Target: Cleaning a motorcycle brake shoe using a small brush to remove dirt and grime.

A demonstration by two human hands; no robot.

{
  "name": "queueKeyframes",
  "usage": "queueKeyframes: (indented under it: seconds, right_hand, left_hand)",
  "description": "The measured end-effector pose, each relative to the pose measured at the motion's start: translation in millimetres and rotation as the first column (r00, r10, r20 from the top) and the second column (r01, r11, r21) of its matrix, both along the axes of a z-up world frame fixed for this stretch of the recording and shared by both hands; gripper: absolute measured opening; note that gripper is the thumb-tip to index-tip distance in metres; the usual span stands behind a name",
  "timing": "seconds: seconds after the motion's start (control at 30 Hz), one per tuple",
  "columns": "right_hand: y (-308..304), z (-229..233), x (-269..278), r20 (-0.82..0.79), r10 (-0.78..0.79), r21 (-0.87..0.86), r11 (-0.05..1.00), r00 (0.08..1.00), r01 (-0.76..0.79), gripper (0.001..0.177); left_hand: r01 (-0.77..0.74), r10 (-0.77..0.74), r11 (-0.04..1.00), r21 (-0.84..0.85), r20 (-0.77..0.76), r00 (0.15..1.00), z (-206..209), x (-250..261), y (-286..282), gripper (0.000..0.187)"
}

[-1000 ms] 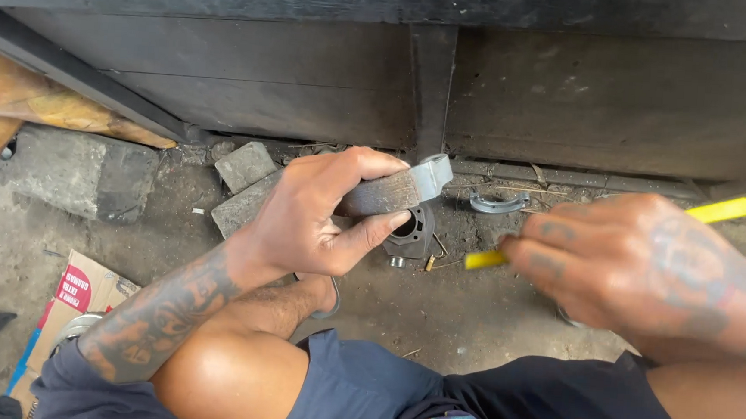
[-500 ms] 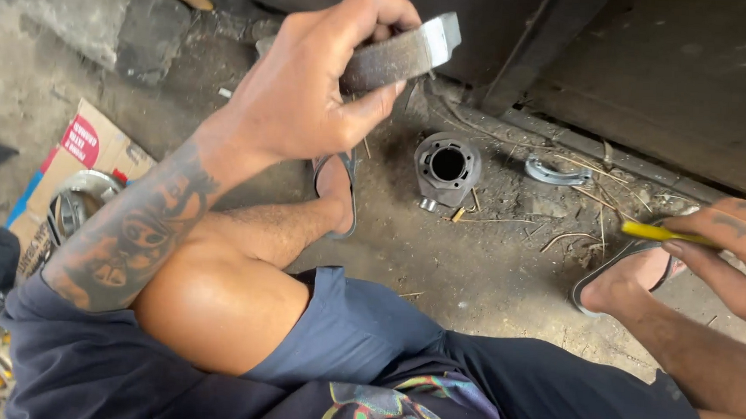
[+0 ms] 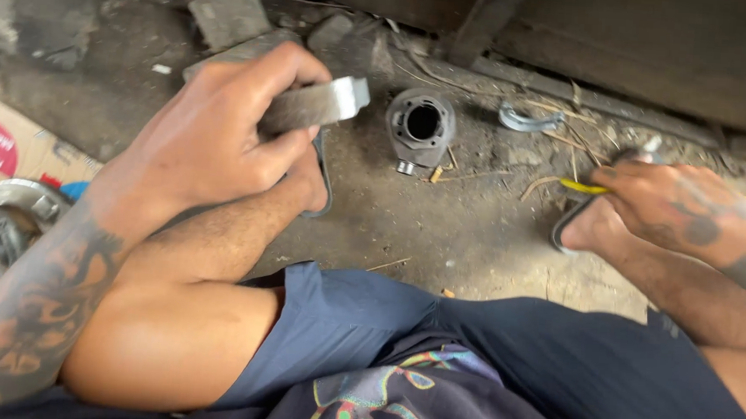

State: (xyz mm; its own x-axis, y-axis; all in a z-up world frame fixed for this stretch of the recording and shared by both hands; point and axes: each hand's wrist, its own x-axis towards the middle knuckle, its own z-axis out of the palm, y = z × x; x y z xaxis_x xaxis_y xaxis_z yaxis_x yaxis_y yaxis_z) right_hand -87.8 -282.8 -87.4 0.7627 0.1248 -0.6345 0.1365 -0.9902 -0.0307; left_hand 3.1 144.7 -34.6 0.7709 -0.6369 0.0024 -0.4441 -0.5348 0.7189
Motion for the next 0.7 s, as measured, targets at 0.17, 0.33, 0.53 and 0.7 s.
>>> queueKeyframes:
  seconds: [0.17,0.33,0.53,0.7]
  right_hand:
    - [-32.0,-13.5,-34.5,0.172,0.145,-0.176,0.978,0.974,-0.114,0.034]
    - [-50.6,9.6,-69.4,0.400,0.180,-0.180,0.977,0.899,-0.115,0.038]
    - [-49.4,47.3,-88.5,0.638,0.192,-0.176,0.979,0.745,-0.101,0.028]
    - [-25.3,71.5,-74.3,0.806,0.131,0.018,0.970,0.578,-0.244,0.035]
  left_hand:
    - [0.115,-0.088,0.981,0.155,-0.171,0.981,-12.9,-9.4,-14.6,0.034]
    - [0.278,-0.269,0.952,0.129,-0.089,0.959,-29.7,-21.0,-29.1,0.025]
    - [0.176,-0.155,0.983,0.044,-0.292,0.944,9.7,-40.6,-56.6,0.028]
    - [0.022,-0.200,0.946,-0.325,-0.527,0.826,13.7,-58.2,-67.9,0.020]
